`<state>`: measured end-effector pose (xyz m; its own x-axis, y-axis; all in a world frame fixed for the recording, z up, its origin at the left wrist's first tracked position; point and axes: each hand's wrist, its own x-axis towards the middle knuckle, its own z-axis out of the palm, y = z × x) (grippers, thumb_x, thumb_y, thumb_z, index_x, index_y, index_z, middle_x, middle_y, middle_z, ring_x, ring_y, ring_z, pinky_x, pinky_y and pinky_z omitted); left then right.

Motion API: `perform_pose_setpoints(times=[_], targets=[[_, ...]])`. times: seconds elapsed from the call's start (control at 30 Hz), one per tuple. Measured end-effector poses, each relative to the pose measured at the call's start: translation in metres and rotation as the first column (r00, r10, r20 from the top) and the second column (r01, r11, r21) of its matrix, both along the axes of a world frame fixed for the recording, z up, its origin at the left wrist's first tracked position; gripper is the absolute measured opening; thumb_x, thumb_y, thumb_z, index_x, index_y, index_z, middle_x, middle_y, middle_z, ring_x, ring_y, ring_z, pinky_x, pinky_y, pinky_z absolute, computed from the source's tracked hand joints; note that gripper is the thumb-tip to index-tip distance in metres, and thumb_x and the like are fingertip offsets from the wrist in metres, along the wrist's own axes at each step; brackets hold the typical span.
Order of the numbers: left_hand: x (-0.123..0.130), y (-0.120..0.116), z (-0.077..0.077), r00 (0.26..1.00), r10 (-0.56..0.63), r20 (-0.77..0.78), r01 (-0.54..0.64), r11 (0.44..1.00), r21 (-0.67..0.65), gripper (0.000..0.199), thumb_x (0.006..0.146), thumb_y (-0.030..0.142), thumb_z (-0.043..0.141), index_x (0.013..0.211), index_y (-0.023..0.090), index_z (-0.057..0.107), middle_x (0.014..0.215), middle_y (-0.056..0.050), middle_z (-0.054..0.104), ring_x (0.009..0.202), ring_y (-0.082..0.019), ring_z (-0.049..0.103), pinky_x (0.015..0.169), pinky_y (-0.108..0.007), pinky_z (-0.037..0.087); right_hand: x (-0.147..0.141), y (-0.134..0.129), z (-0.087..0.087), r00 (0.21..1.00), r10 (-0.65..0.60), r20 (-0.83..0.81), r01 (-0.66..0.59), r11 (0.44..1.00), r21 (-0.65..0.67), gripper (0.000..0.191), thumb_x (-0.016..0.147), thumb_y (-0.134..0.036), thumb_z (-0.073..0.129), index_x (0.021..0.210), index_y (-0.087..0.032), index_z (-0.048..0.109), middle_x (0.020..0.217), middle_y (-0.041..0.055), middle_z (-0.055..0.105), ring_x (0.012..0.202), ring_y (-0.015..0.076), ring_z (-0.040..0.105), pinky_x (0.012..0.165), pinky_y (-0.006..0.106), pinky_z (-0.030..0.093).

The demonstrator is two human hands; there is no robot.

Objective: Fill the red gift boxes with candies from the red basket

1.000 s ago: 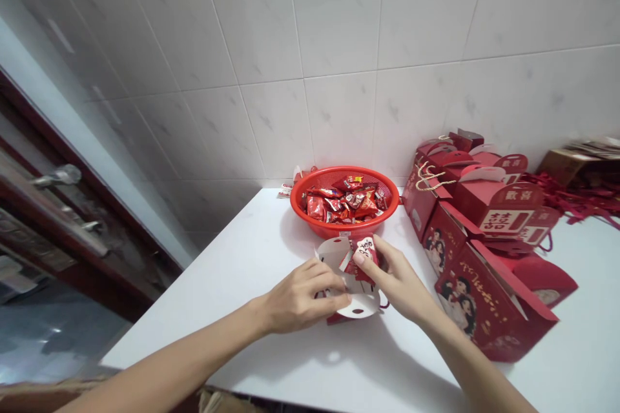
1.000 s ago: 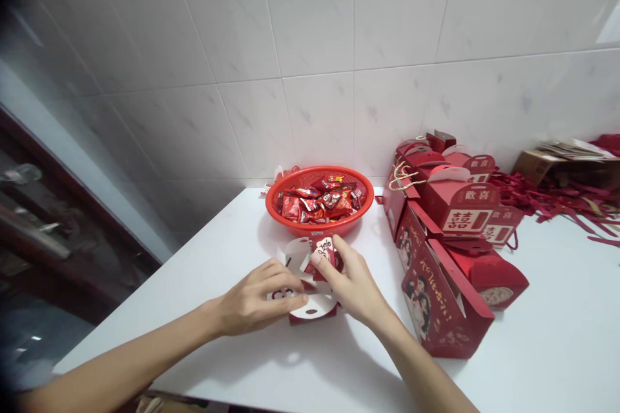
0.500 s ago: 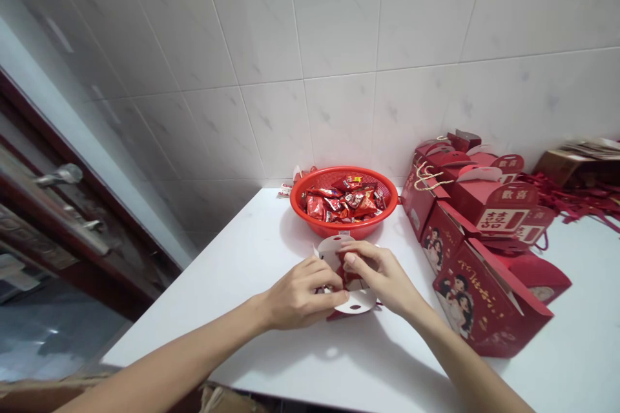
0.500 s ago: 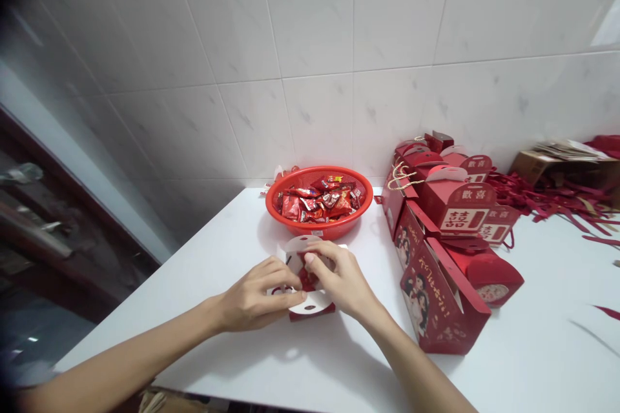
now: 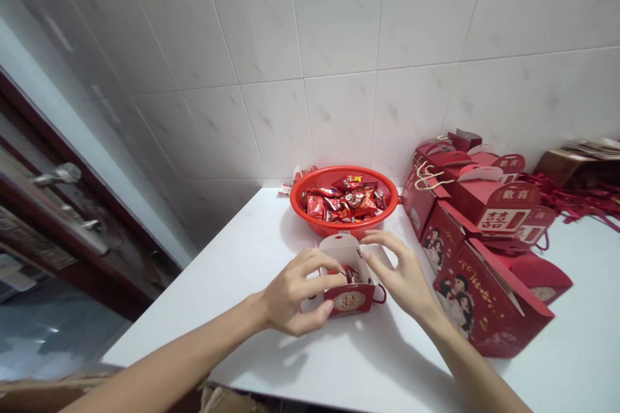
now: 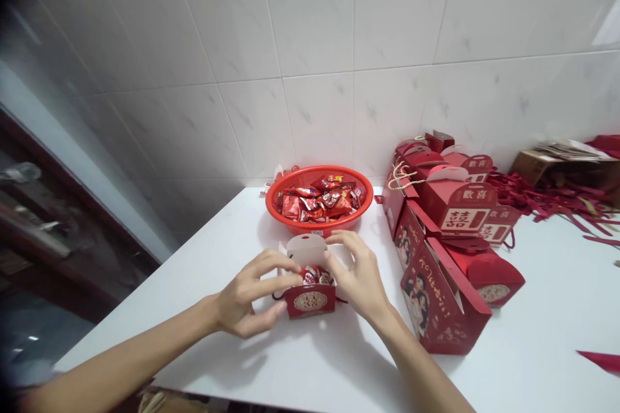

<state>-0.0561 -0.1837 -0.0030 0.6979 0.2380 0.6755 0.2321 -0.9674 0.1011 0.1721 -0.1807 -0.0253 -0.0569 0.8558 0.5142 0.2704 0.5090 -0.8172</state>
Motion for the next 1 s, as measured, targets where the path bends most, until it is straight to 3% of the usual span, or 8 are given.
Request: perform_pose_setpoints(times=[0.2,0.33,0.53,0.7,0.8,0.93,1.0], targets=[[-0.005,0.009,-0.006,0.961,0.260,0.094,-0.249,0.962,-0.114,0.033,0.090,0.017,0.051,0.122,0.021,0.058,0.126,-0.012,0.056,0.115,-0.025,0.056,0.094,-0.045,0.051,0.007,-0.001,-0.005,0.986,-0.168,0.021,0.168,0.985,0.032,0.030,0.084,-0.038,0.069,0.106,-0.020,0.061,0.107,0.0085,0.068,0.102,0.0256,0.062,0.091,0.039,0.049],[-0.002,0.011,-0.005,0.904,0.427,0.022,-0.408,0.877,-0.255,0.032,0.090,0.023,0.058,0.122,0.021,0.058,0.135,-0.013,0.050,0.127,-0.028,0.050,0.103,-0.049,0.047,0.003,-0.008,0.001,0.997,-0.075,0.011,0.075,0.997,-0.004,0.022,0.089,-0.042,0.063,0.094,-0.020,0.061,0.093,0.0064,0.069,0.089,0.0224,0.064,0.082,0.034,0.050],[-0.001,0.016,-0.010,0.932,0.358,-0.059,-0.349,0.839,-0.418,0.051,0.088,0.025,0.063,0.137,0.023,0.048,0.136,-0.012,0.056,0.124,-0.027,0.056,0.104,-0.047,0.048,0.000,-0.014,0.003,0.971,0.102,0.216,-0.110,0.993,0.028,0.023,0.091,-0.046,0.062,0.095,-0.023,0.066,0.096,0.0051,0.072,0.092,0.0243,0.065,0.086,0.037,0.046],[-0.002,0.017,-0.015,0.927,0.371,-0.043,-0.345,0.806,-0.481,0.064,0.087,0.027,0.065,0.144,0.022,0.037,0.133,-0.013,0.062,0.119,-0.028,0.061,0.099,-0.048,0.051,0.006,-0.010,0.001,0.946,0.189,0.264,-0.201,0.979,0.020,0.035,0.085,-0.053,0.068,0.105,-0.024,0.066,0.105,0.0071,0.072,0.097,0.0258,0.065,0.088,0.039,0.047],[-0.001,0.017,-0.015,0.921,0.388,-0.037,-0.353,0.792,-0.498,0.056,0.087,0.030,0.065,0.138,0.020,0.044,0.130,-0.012,0.064,0.116,-0.027,0.062,0.097,-0.045,0.052,0.007,-0.007,-0.001,0.944,0.184,0.275,-0.192,0.981,0.002,0.029,0.088,-0.048,0.066,0.105,-0.024,0.066,0.106,0.0067,0.072,0.098,0.0252,0.065,0.089,0.039,0.047],[0.002,0.017,-0.011,0.929,0.366,-0.049,-0.338,0.793,-0.507,0.025,0.094,0.030,0.055,0.114,0.017,0.062,0.113,-0.009,0.070,0.104,-0.022,0.066,0.093,-0.039,0.053,0.004,-0.002,-0.010,0.952,0.093,0.292,-0.115,0.992,0.058,0.019,0.094,-0.037,0.060,0.106,-0.024,0.066,0.105,0.0064,0.072,0.098,0.0245,0.065,0.090,0.039,0.047],[0.002,0.016,-0.009,0.940,0.336,-0.061,-0.316,0.788,-0.528,0.025,0.096,0.032,0.050,0.111,0.017,0.064,0.110,-0.008,0.070,0.101,-0.021,0.066,0.091,-0.037,0.053,0.002,0.002,-0.014,0.956,0.044,0.289,-0.072,0.994,0.085,0.018,0.093,-0.035,0.059,0.105,-0.024,0.066,0.105,0.0073,0.072,0.098,0.0252,0.065,0.090,0.040,0.047]])
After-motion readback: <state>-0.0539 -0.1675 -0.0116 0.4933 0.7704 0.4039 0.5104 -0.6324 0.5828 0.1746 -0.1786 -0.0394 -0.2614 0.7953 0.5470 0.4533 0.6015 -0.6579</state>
